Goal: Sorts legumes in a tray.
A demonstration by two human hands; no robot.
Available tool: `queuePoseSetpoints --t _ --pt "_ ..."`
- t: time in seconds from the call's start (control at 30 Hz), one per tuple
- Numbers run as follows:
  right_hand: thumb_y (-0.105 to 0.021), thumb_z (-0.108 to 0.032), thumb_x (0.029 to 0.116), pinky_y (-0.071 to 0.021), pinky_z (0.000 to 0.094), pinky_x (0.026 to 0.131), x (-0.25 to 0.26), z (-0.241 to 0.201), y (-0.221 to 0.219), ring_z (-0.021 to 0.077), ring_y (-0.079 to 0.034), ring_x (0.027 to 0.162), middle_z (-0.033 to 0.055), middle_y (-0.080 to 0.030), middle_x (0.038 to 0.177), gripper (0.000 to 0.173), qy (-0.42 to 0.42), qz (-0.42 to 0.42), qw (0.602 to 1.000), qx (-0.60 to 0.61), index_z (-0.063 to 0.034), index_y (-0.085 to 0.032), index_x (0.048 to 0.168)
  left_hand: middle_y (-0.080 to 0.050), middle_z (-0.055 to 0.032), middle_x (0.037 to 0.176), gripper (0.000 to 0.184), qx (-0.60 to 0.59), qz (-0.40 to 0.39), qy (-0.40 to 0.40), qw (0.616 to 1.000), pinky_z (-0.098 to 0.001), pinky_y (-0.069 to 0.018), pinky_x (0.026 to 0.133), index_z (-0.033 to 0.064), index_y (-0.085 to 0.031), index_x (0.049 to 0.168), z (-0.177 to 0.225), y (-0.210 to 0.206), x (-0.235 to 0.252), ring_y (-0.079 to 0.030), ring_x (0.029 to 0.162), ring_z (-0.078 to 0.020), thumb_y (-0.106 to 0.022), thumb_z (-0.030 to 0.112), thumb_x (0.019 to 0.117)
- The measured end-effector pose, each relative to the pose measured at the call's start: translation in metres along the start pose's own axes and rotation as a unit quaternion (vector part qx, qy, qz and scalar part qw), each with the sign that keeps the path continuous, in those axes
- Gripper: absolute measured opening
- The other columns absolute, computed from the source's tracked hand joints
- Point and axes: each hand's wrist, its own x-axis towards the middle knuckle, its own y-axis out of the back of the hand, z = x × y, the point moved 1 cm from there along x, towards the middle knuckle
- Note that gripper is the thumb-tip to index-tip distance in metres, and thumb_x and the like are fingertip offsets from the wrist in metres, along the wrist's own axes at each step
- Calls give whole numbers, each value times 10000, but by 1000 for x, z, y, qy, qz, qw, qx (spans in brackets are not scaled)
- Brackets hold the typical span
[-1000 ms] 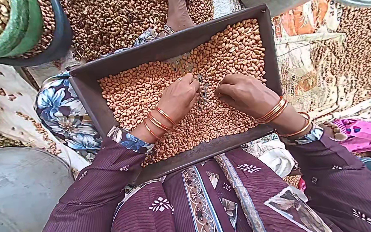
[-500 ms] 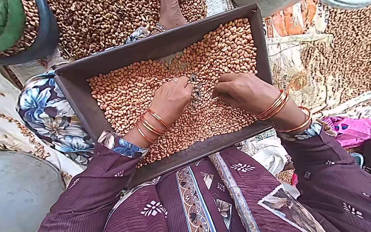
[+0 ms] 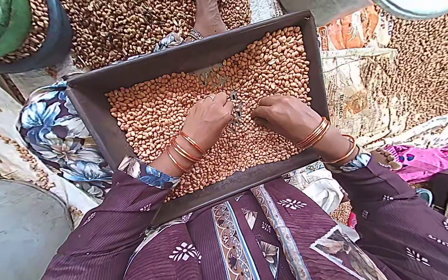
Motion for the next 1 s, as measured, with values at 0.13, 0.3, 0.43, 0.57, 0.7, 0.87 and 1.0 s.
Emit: queuePoseSetpoints --t 0.13,0.3,0.43,0.57,0.7,0.87,1.0 --pt "-631 -40 968 -572 491 733 2 -2 -6 389 -695 857 204 -665 905 92 2 10 999 -31 23 -696 956 -629 -218 997 184 -8 31 -17 999 -498 -555 710 -29 -680 1066 -1 -1 -1 -671 888 -404 -573 115 1027" --pt "-597 -89 995 -568 495 705 6 -1 0 367 -697 826 197 -662 924 134 -27 -8 999 17 27 -663 1004 -623 -201 948 196 -31 58 -70 995 -485 -558 709 -19 -692 1043 5 -4 1 -666 877 -390 -616 160 1018" --pt "-578 -142 882 -502 363 630 2 16 20 146 -615 690 35 -640 792 116 -46 11 988 145 -81 -663 932 -630 -205 965 199 -11 52 -54 997 -485 -561 728 -32 -678 1051 8 -12 2 -672 894 -396 -585 142 1029" --pt "-608 -112 895 -548 379 755 -4 17 12 190 -659 831 76 -679 904 147 32 6 987 158 -73 -742 943 -617 -200 920 216 -8 69 -70 995 -476 -547 677 -41 -677 1016 5 -12 4 -664 844 -390 -542 127 1028" --pt "-686 -63 918 -575 456 714 -5 0 -3 290 -694 835 133 -682 939 70 34 -29 994 97 -69 -754 936 -624 -148 926 204 -167 94 -6 982 -435 -541 706 11 -705 1020 -1 -2 6 -645 821 -291 -598 177 972" --pt "-686 -25 927 -570 474 747 -7 -16 -8 358 -679 867 179 -659 941 23 11 -27 1000 6 -15 -706 931 -574 44 798 232 -485 98 173 852 -198 -430 594 113 -634 979 -12 21 6 -529 647 -25 -407 145 1011" --pt "-623 -51 940 -566 472 715 -1 -16 -8 370 -681 860 195 -646 929 90 -1 -47 999 -21 19 -678 925 -617 17 837 214 -458 50 179 870 -237 -454 636 99 -671 1016 -12 25 5 -558 689 -52 -465 147 1052"
